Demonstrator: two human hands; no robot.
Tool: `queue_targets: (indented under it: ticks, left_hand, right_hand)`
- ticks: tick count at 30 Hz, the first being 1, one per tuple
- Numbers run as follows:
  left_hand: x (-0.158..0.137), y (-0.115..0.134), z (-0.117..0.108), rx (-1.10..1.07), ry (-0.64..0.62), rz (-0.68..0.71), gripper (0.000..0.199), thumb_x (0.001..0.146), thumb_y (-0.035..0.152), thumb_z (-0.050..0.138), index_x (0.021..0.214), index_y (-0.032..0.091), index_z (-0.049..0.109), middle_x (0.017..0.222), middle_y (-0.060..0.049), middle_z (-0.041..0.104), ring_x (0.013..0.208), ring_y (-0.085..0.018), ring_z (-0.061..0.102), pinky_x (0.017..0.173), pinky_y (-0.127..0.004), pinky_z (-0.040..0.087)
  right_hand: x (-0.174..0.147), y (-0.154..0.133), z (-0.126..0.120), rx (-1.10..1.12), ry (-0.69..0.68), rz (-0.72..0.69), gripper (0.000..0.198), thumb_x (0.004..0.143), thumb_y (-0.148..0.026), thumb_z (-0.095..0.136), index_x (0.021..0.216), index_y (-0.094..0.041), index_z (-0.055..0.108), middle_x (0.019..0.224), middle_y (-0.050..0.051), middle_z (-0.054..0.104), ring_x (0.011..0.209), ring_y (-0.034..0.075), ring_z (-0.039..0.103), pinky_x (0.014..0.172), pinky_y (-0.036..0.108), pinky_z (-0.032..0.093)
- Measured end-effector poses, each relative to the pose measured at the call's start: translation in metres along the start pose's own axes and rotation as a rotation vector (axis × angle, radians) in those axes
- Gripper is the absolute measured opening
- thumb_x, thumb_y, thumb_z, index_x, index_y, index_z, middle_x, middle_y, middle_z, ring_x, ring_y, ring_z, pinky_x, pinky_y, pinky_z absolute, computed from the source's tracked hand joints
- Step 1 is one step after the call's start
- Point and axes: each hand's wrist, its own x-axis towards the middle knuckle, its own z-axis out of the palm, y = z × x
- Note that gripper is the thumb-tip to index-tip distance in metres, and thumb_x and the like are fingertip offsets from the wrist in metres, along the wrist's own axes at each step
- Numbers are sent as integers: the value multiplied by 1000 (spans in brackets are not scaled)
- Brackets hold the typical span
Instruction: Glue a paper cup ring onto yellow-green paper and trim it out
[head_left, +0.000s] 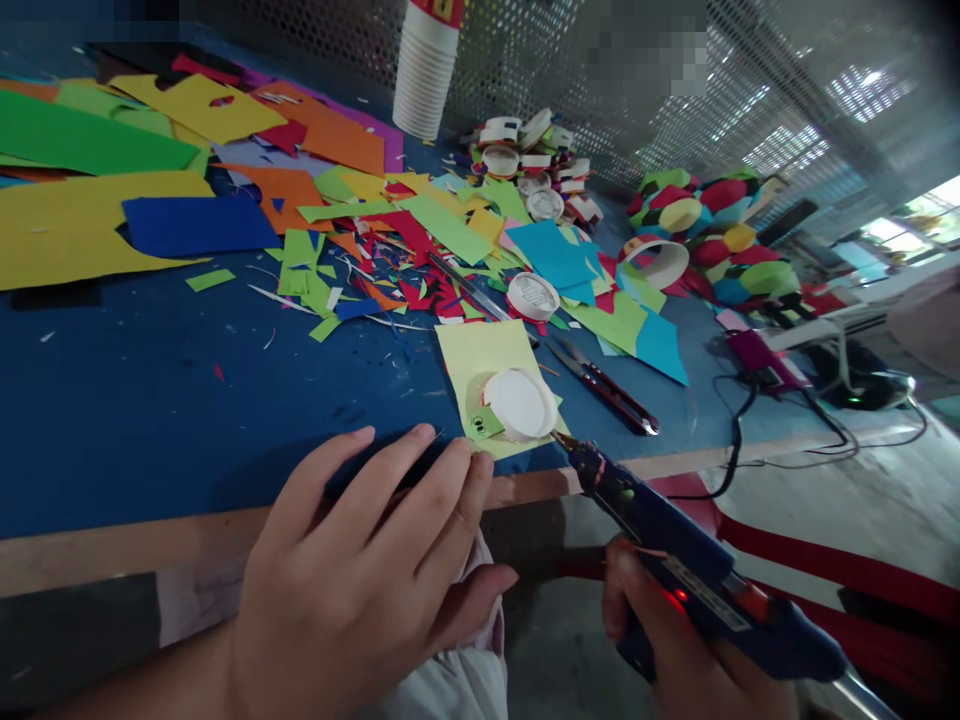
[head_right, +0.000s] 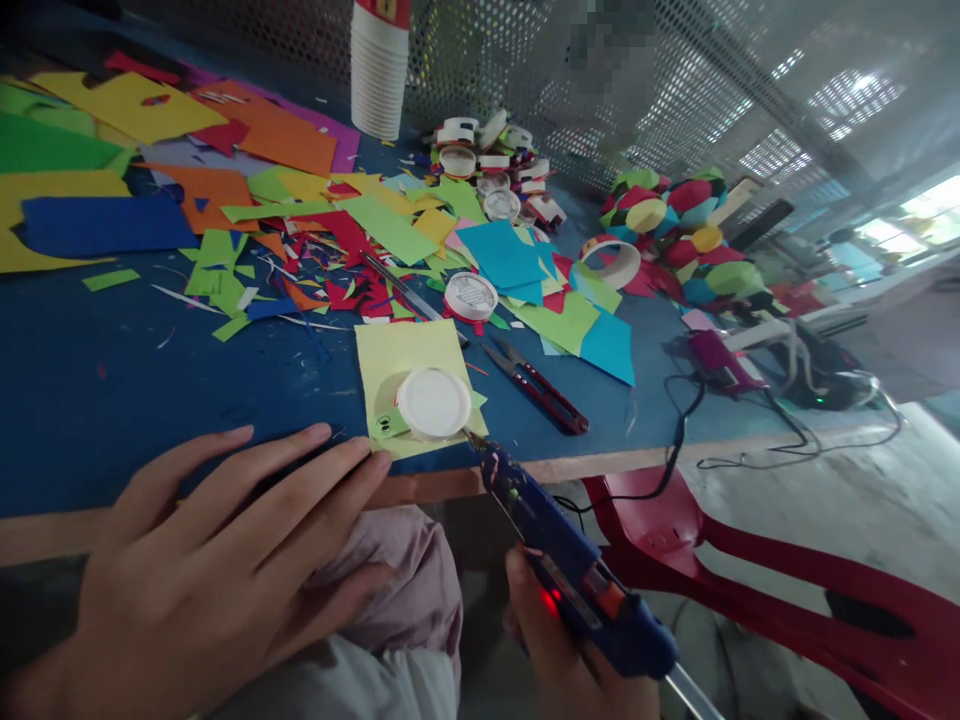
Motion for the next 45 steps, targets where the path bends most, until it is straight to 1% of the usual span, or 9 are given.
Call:
queue_targets:
  ticks: [5,15,20,27,31,35,38,41,45]
  left_hand:
    - [4,-3,-5,19,-26,42,37,112,39,56,128,14,78,125,-1,85,110,-27,75,99,-49,44]
    - [-3,-1,1,-11,-2,7,40,109,41,60,135,15,74,131,-3,83,116,-29,75,122,-47,39]
    - [-3,-3,-2,-6,-31,11,41,109,44,59,137,17,73,130,-3,83,115,-28,76,125,-46,35]
    - [-1,-1,-8,36,-122,2,45,107,44,62,145,20,65,130,-6,83,114,-34,78,99,-55,48]
    - [-3,-2,-6,43,-125,-37,46,106,44,62,149,26,63,132,-2,83,115,-32,78,104,-55,47]
    - [-6,-11,-1,43,-39,76,52,102,48,66,148,23,67,129,-1,84,112,-29,78,119,-44,43]
    - [-6,-21,1,43,7,121,55,99,47,69,146,20,70,126,-2,84,107,-29,79,121,-41,43]
    - [-5,-32,0,107,-23,260,63,94,45,74,150,17,67,122,-4,85,99,-30,79,106,-44,49]
    - [-6,-42,-1,195,-65,395,72,92,43,75,154,11,62,118,-9,86,97,-33,78,90,-48,48]
  right_hand:
    - [6,0,0,-27,-38,-75,46,90,-51,75,55,-25,61,55,2,61,54,18,59,50,29,45]
    - [5,-13,4,28,-31,6,43,89,-47,74,53,-26,60,54,0,60,53,17,59,56,29,48]
    - [12,-16,3,70,-73,23,51,91,-52,73,50,-25,58,57,1,60,60,17,59,61,29,47]
    - [23,-13,3,92,-178,53,54,93,-55,67,50,-25,55,55,1,58,57,16,58,58,29,44]
    - [28,-16,4,145,-230,-4,53,94,-54,64,51,-26,54,52,0,57,52,15,57,54,28,44]
    - [34,-16,6,206,-251,24,50,91,-52,67,51,-25,53,48,-1,56,49,14,56,52,27,44]
    - [38,-17,6,237,-277,72,47,85,-52,71,51,-26,53,48,-1,55,48,14,55,49,27,42]
    - [40,-21,6,248,-303,130,48,83,-53,71,48,-26,52,48,-1,54,48,15,54,47,27,42]
    - [43,-24,3,253,-338,175,45,82,-50,69,48,-26,53,48,0,55,49,15,54,49,27,43]
